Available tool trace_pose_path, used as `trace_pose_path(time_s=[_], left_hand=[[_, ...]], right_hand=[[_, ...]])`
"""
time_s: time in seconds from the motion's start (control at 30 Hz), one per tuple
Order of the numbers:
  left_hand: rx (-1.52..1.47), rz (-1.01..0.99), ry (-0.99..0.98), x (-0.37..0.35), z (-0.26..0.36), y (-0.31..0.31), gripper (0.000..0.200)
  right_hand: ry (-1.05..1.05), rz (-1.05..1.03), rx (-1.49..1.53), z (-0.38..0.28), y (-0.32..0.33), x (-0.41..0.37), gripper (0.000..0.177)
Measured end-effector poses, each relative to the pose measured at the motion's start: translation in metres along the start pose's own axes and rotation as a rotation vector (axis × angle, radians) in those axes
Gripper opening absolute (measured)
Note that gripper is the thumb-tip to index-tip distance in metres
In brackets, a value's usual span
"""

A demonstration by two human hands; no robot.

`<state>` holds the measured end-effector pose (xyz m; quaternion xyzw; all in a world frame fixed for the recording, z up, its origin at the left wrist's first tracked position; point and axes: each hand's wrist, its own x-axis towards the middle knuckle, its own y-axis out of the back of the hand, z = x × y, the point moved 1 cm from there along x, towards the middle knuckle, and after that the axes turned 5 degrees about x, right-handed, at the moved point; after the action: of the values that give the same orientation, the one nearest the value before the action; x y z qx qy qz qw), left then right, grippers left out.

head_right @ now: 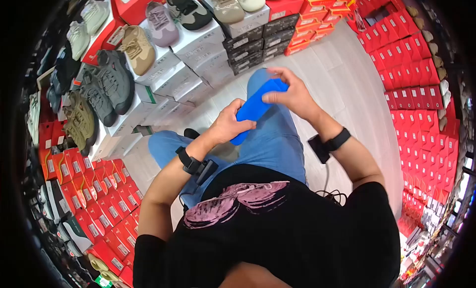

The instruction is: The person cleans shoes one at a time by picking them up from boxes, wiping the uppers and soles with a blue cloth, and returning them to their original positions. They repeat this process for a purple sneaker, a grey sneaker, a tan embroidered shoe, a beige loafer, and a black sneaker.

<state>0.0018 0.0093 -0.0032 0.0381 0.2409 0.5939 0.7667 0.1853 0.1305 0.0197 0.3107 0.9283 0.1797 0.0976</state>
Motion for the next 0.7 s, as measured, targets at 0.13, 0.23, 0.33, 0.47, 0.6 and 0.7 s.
trace_pose_path(time_s=[0.13,0.23,0.33,0.47,0.6,0.7], left_hand=[[-0.573,0.189,0.012,-0.004,0.013,0.005,0.039],[-0.707,0.316,0.079,-0.019,0.007,0.008,0.037],[-0.708,0.429,0.117,-0.031,0.0,0.004,0.035],[-0.667,0.557,0.161,-0.039,0.002,-0.005,0.032],[-0.688,0.66,0.146,-0.045,0.001,-0.007,0.035],[-0.648,0.701,0.141,-0.046,-0.003,-0.008,0.038]], right_hand=[[-0.256,0.201,1.197,-0.006,-0.041,0.036,0.064],[-0.374,0.124,1.6,-0.02,-0.074,0.047,0.063],[-0.388,0.038,1.578,-0.028,-0.084,0.054,0.054],[-0.457,0.077,1.355,-0.036,-0.095,0.053,0.04],[-0.448,0.035,1.262,-0.046,-0.105,0.047,0.039],[-0.404,0.03,1.141,-0.047,-0.111,0.051,0.042]])
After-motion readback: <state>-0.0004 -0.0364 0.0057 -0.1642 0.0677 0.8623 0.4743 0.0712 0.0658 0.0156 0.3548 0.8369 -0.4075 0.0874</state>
